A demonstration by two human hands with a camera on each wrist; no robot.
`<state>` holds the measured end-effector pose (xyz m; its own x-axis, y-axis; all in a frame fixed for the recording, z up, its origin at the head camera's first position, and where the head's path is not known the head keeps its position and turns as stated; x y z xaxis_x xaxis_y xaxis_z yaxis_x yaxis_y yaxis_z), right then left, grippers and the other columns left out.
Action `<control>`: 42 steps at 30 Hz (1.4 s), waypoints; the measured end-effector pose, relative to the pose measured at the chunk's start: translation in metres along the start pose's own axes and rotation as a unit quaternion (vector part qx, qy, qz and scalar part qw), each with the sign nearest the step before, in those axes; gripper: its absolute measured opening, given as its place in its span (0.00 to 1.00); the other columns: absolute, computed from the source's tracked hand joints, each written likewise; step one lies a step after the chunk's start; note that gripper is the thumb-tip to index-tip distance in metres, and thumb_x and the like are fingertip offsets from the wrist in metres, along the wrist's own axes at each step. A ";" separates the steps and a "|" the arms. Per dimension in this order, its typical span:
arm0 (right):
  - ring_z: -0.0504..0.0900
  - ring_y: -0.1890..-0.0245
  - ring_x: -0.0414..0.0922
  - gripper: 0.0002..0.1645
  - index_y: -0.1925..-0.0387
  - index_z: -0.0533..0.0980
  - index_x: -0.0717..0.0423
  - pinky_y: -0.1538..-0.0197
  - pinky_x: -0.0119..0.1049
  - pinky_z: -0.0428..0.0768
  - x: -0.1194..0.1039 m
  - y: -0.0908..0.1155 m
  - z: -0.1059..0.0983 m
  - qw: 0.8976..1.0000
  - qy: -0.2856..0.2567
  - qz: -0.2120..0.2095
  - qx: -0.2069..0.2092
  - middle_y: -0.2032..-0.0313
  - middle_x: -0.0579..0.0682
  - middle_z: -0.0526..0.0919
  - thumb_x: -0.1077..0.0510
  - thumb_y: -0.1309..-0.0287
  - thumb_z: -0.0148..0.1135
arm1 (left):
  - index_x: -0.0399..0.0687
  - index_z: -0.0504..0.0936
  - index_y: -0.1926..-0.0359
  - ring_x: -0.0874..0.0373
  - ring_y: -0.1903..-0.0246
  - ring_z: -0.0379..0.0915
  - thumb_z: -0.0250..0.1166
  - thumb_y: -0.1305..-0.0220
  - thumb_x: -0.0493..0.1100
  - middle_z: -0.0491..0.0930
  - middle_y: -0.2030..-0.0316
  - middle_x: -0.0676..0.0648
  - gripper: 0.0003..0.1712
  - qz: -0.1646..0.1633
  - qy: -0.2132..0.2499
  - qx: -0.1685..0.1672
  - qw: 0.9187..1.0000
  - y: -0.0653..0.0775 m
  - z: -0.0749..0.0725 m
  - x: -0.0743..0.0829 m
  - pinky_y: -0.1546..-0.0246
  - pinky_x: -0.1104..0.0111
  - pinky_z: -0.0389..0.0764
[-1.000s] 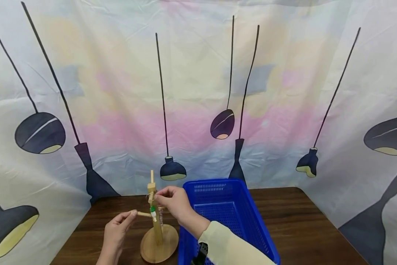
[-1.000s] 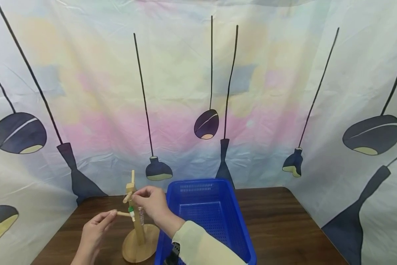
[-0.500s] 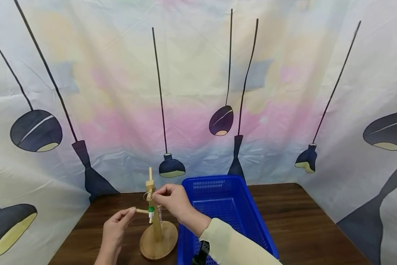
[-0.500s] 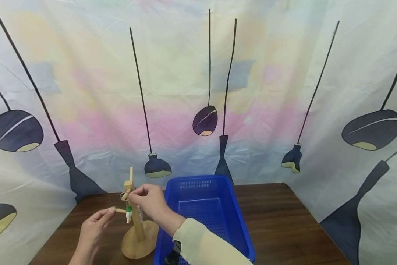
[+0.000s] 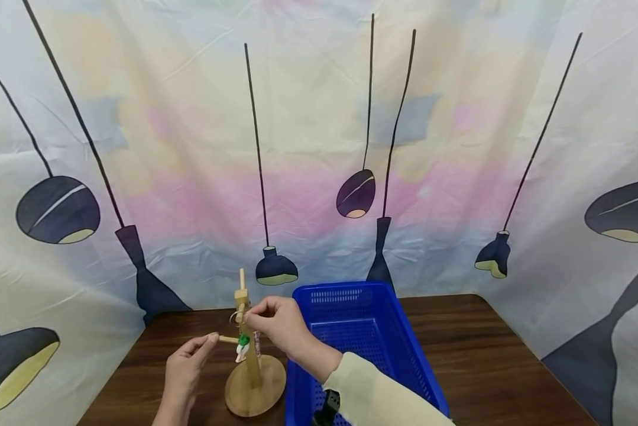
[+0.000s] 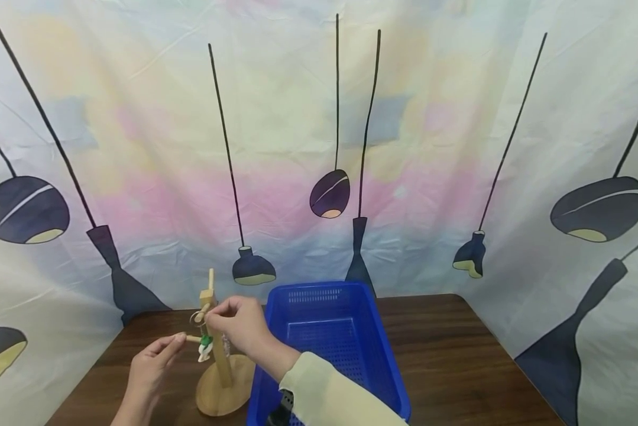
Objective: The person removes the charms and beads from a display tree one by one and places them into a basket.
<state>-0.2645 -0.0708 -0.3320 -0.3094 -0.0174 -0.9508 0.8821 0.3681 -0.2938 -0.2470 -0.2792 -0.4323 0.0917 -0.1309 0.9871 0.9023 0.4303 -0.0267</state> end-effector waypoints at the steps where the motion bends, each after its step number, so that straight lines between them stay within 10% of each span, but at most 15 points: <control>1: 0.80 0.70 0.32 0.08 0.66 0.85 0.68 0.67 0.22 0.80 0.000 0.000 0.000 1.000 0.001 -0.001 -0.001 0.63 0.65 0.89 0.64 0.40 0.69 | 0.65 0.88 0.74 0.78 0.66 0.83 0.68 0.30 0.38 0.86 0.72 0.71 0.17 0.001 -0.003 0.000 1.000 0.000 0.000 0.000 0.60 0.84 0.84; 42: 0.80 0.72 0.33 0.08 0.65 0.84 0.69 0.64 0.30 0.83 0.000 0.016 -0.043 0.994 0.067 0.024 -0.083 0.61 0.64 0.88 0.64 0.39 0.67 | 0.65 0.89 0.72 0.78 0.66 0.83 0.66 0.29 0.37 0.86 0.71 0.70 0.17 -0.011 0.007 -0.023 1.000 0.000 -0.002 0.001 0.59 0.84 0.84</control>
Point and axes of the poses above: each hand's wrist, its own y-axis away from the middle knuckle, its own z-axis out of the palm, x = y × z, the point moved 3 cm from there along -y, towards the middle knuckle
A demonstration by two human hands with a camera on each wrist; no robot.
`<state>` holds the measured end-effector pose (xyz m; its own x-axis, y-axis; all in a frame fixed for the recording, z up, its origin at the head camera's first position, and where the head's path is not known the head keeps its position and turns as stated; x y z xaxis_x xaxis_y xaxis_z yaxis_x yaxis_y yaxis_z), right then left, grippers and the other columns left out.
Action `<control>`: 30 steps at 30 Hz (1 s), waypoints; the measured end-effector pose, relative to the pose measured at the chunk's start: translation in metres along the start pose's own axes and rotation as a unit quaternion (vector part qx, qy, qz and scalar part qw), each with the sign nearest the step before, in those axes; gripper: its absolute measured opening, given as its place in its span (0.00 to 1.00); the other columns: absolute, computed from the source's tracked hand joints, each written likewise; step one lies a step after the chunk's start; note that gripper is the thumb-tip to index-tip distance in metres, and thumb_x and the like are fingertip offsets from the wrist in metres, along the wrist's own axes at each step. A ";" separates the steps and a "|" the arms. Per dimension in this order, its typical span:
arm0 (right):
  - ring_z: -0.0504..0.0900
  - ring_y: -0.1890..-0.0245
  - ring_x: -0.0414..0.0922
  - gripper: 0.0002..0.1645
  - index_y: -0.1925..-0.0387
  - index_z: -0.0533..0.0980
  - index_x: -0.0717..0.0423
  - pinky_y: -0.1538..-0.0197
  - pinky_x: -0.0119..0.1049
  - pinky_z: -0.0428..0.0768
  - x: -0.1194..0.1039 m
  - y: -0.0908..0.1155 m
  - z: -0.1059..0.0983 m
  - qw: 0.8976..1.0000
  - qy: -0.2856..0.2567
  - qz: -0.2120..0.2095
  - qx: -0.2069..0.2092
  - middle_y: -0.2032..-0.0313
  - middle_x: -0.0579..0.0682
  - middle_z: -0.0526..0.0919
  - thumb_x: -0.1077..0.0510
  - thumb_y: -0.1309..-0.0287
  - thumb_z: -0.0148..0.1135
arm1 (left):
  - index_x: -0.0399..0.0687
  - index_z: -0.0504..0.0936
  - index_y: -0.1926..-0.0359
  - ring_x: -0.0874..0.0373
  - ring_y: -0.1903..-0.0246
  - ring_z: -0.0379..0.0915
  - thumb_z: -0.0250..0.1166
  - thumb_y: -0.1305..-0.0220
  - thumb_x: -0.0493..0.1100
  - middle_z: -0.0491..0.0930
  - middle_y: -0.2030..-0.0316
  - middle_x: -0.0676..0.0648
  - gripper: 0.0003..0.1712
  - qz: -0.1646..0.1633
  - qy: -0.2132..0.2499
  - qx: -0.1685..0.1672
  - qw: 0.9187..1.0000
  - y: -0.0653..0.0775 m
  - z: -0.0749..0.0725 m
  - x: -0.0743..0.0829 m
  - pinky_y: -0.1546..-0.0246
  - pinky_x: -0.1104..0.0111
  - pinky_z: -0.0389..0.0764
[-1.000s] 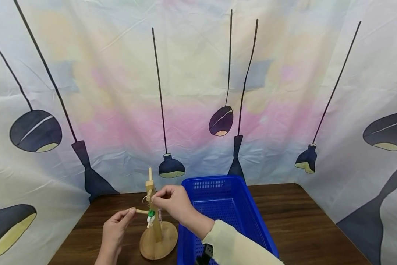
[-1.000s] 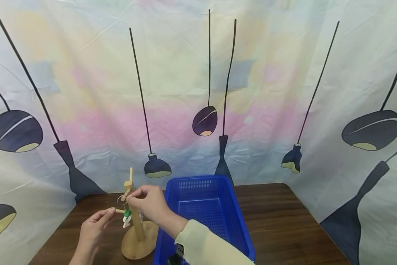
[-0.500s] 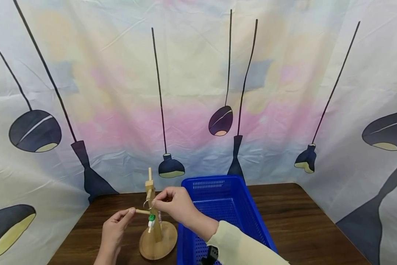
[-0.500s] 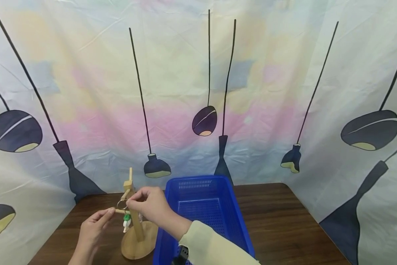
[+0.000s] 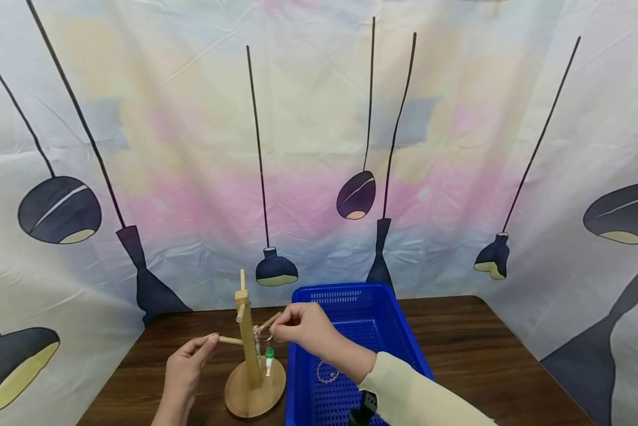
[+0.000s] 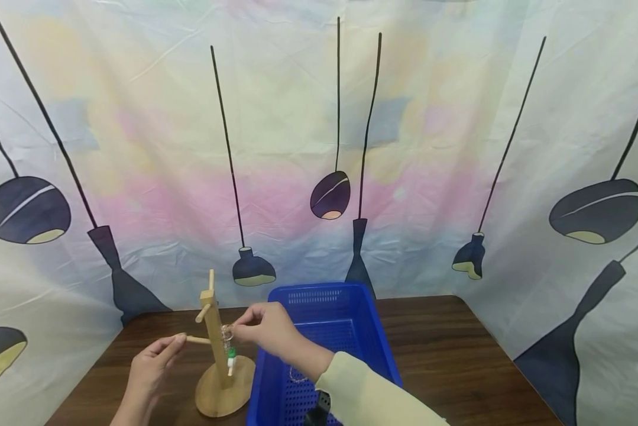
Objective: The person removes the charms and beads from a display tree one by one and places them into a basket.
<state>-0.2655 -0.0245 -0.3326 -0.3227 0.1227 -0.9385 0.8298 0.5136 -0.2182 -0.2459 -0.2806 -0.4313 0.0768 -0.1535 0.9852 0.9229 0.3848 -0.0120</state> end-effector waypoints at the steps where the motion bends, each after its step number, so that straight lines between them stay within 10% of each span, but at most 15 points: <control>1: 0.81 0.71 0.34 0.09 0.64 0.83 0.69 0.61 0.33 0.86 0.002 0.000 -0.004 1.000 -0.003 0.006 -0.006 0.61 0.63 0.88 0.64 0.38 0.67 | 0.66 0.89 0.72 0.78 0.66 0.83 0.66 0.29 0.38 0.86 0.71 0.70 0.17 0.000 -0.003 -0.001 1.000 0.000 0.000 0.000 0.59 0.84 0.84; 8: 0.85 0.67 0.37 0.07 0.63 0.82 0.68 0.51 0.45 0.91 0.026 -0.005 -0.032 0.999 -0.011 0.044 -0.026 0.63 0.56 0.87 0.64 0.35 0.65 | 0.70 0.88 0.73 0.77 0.67 0.84 0.68 0.30 0.40 0.86 0.72 0.70 0.17 0.003 -0.009 -0.002 1.000 0.001 0.001 0.002 0.59 0.84 0.84; 30: 0.85 0.66 0.41 0.11 0.76 0.79 0.56 0.54 0.40 0.90 0.091 -0.012 -0.088 0.981 0.075 0.113 -0.136 0.74 0.44 0.83 0.65 0.36 0.61 | 0.71 0.88 0.73 0.78 0.66 0.83 0.67 0.29 0.41 0.86 0.72 0.71 0.18 -0.006 -0.019 -0.002 1.000 0.000 0.000 -0.002 0.60 0.85 0.83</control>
Point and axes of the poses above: each hand's wrist, its own y-axis away from the middle knuckle, its own z-axis out of the palm, x = y × z, the point moved 3 cm from there along -y, towards the middle knuckle
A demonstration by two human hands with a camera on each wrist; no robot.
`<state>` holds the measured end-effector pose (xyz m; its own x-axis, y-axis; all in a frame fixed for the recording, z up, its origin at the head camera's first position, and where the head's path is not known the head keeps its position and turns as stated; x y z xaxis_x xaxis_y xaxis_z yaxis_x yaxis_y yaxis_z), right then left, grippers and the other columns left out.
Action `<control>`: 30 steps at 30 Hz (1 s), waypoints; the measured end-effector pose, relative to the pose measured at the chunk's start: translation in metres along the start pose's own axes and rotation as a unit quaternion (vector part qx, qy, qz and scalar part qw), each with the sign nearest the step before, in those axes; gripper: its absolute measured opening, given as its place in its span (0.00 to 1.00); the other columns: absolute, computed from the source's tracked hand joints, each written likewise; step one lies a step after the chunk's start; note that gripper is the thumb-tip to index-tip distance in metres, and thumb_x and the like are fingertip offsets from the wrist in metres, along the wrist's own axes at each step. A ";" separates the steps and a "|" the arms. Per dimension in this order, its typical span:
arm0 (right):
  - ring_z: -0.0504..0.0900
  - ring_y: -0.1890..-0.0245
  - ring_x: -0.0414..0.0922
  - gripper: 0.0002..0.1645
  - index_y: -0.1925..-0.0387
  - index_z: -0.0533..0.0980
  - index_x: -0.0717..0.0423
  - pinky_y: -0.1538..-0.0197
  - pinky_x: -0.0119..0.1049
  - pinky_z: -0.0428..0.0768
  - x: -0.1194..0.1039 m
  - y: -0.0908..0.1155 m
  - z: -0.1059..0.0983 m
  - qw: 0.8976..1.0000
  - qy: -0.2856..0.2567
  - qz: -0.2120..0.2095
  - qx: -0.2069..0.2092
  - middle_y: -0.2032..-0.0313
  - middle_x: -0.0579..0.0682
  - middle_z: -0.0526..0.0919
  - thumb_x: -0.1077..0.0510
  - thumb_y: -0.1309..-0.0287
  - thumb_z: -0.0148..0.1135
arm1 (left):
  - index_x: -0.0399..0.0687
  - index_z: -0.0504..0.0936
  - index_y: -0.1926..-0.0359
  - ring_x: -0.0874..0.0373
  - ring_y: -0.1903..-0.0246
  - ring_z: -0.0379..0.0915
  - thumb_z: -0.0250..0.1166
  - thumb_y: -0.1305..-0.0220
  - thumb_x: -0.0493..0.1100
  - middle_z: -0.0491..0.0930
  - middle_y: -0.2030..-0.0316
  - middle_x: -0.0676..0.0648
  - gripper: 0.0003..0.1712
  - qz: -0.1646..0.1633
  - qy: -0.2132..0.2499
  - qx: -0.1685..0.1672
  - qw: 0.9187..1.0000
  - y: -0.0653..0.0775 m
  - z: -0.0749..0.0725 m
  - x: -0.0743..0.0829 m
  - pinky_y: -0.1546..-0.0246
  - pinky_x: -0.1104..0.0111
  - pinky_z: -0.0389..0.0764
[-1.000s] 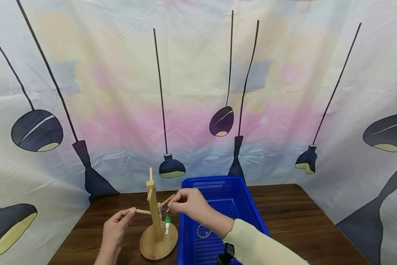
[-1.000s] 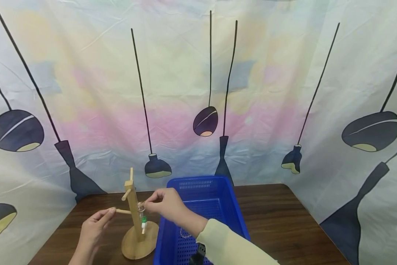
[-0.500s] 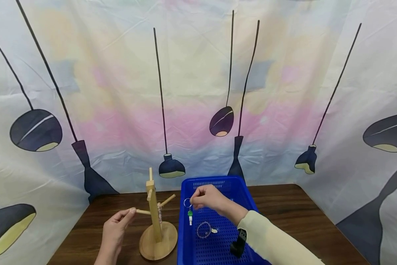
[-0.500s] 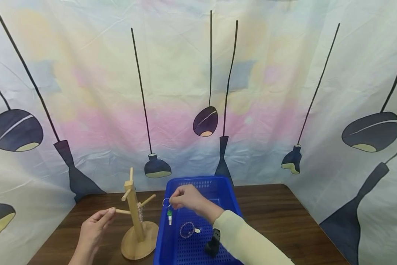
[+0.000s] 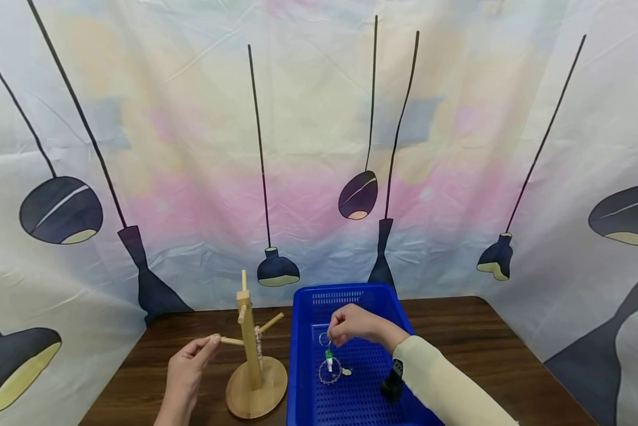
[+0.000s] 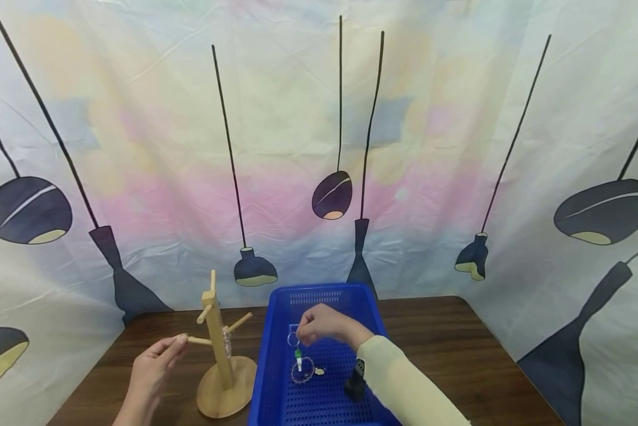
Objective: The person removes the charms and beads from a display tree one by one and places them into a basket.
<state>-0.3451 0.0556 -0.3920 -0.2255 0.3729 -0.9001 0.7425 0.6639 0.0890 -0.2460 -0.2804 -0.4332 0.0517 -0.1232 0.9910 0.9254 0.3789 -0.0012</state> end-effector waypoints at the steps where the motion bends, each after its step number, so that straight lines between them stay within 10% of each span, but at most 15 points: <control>1: 0.84 0.66 0.41 0.12 0.76 0.79 0.56 0.54 0.40 0.90 0.003 0.000 -0.001 1.000 0.003 0.004 -0.002 0.73 0.44 0.83 0.65 0.36 0.61 | 0.71 0.88 0.73 0.78 0.66 0.83 0.67 0.29 0.40 0.86 0.72 0.71 0.18 0.001 0.002 -0.001 1.000 0.000 0.000 0.000 0.59 0.85 0.83; 9: 0.82 0.71 0.40 0.12 0.77 0.77 0.56 0.55 0.43 0.90 0.024 0.006 -0.006 0.999 0.011 0.040 -0.018 0.65 0.59 0.87 0.66 0.38 0.61 | 0.68 0.89 0.72 0.76 0.65 0.84 0.68 0.30 0.40 0.86 0.72 0.70 0.16 0.004 0.012 0.004 1.000 0.002 0.002 0.002 0.58 0.84 0.84; 30: 0.81 0.75 0.40 0.13 0.79 0.76 0.55 0.60 0.42 0.90 0.051 0.021 -0.008 0.995 0.025 0.089 -0.047 0.73 0.50 0.85 0.69 0.41 0.62 | 0.66 0.90 0.70 0.76 0.66 0.84 0.68 0.30 0.40 0.86 0.72 0.70 0.14 0.002 0.008 0.010 1.000 0.001 0.001 0.000 0.60 0.83 0.84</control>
Point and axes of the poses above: each hand's wrist, its own y-axis away from the middle knuckle, its own z-axis out of the palm, x = y × z, the point moved 3 cm from there along -y, towards the middle knuckle
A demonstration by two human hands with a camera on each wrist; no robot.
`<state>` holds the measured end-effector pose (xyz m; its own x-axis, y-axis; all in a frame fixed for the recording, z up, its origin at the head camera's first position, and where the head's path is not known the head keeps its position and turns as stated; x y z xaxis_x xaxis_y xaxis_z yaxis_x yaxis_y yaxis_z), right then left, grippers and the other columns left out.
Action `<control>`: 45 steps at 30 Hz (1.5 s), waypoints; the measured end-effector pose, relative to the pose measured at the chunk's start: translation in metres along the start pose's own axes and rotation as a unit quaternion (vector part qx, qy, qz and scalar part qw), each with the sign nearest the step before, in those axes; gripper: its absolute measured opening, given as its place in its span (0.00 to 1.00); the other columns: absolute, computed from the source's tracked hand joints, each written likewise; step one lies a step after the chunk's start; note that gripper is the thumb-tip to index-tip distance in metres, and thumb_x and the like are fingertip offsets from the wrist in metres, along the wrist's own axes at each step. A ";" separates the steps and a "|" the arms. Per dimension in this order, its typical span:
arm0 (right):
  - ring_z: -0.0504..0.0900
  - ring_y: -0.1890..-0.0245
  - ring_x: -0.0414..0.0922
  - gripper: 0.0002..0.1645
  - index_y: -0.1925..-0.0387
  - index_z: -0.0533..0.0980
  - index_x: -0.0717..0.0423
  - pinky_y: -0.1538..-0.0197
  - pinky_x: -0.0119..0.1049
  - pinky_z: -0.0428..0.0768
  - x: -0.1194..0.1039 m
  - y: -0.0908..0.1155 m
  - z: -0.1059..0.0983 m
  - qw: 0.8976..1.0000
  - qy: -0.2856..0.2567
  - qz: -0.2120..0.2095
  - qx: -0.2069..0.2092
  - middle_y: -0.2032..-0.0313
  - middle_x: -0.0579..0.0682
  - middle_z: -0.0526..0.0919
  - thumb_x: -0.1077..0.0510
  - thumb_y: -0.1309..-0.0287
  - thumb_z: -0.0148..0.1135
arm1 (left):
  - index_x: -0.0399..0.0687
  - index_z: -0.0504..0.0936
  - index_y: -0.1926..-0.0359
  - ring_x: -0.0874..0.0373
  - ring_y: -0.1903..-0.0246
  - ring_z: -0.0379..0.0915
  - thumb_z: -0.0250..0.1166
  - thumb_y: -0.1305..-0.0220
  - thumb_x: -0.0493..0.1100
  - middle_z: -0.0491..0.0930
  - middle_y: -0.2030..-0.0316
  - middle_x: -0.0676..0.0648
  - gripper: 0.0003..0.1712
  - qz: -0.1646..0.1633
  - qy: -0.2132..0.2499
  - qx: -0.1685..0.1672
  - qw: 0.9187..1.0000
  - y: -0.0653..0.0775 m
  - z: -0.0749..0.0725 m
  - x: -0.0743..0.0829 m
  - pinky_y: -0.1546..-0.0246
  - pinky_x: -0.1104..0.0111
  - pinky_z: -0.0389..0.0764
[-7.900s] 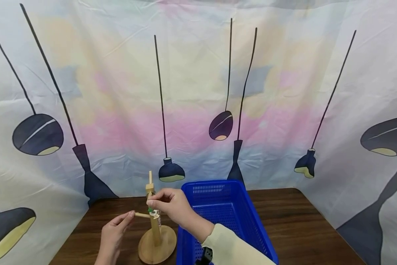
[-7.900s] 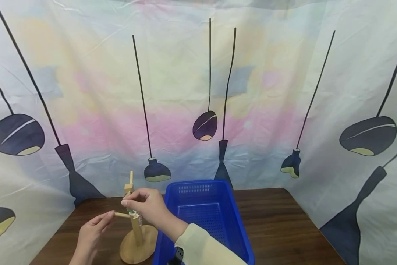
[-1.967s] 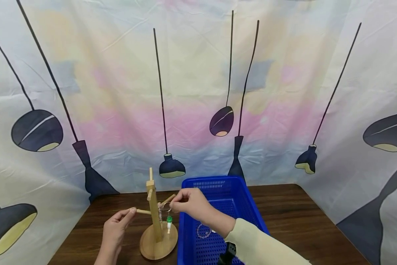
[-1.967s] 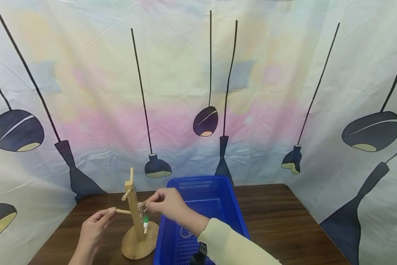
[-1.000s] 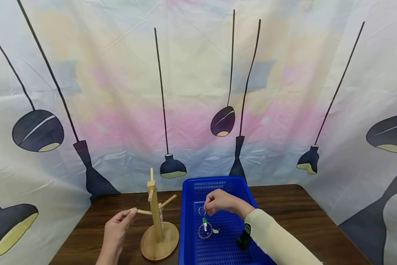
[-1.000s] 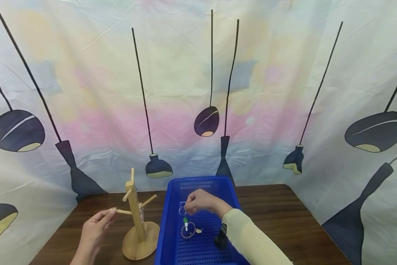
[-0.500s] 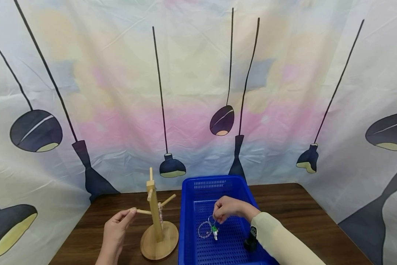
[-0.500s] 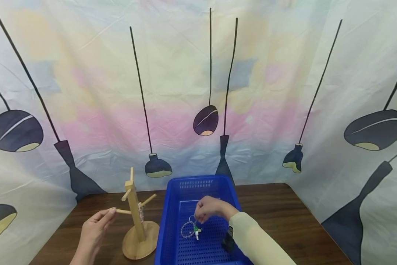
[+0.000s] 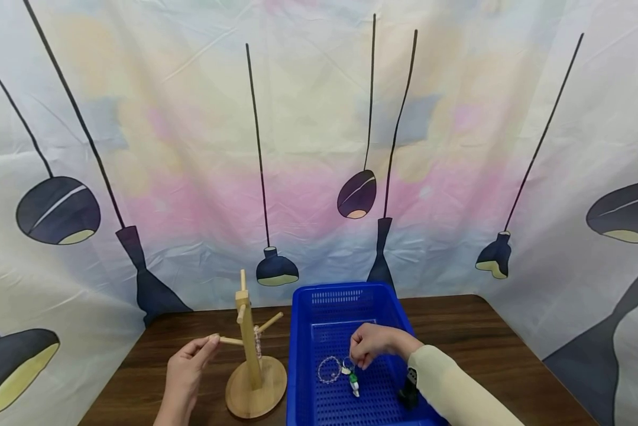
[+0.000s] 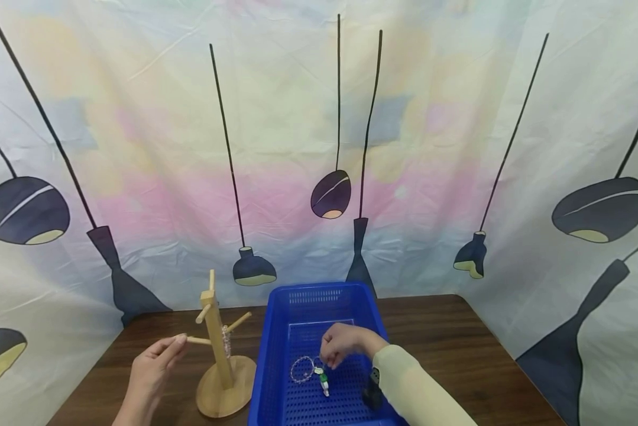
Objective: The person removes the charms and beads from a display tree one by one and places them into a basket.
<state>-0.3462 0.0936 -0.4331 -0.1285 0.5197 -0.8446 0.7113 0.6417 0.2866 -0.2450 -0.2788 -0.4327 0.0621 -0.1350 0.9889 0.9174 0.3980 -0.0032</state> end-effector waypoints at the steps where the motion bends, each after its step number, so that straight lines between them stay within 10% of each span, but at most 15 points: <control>1: 0.80 0.75 0.40 0.13 0.79 0.76 0.55 0.60 0.41 0.90 0.001 0.000 0.000 1.000 0.001 0.001 0.001 0.74 0.49 0.84 0.69 0.41 0.62 | 0.66 0.90 0.70 0.76 0.66 0.84 0.68 0.30 0.40 0.86 0.72 0.70 0.14 0.001 0.001 -0.001 1.000 0.000 0.000 0.000 0.60 0.83 0.84; 45: 0.75 0.83 0.40 0.27 0.92 0.62 0.49 0.71 0.36 0.88 0.019 -0.019 -0.011 0.965 0.059 0.118 0.225 0.87 0.45 0.72 0.72 0.47 0.60 | 0.72 0.88 0.73 0.78 0.66 0.83 0.69 0.30 0.42 0.86 0.71 0.71 0.17 0.003 -0.015 0.000 1.000 0.001 0.000 0.000 0.58 0.83 0.84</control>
<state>-0.3699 0.0981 -0.4496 0.0154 0.6992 -0.7147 0.9550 0.2015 0.2177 -0.2441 -0.2786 -0.4323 0.0546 -0.1052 0.9930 0.9170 0.3989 -0.0082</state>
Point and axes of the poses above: each hand's wrist, its own y-axis away from the middle knuckle, its own z-axis out of the palm, x = y × z, the point moved 3 cm from there along -y, towards the middle knuckle
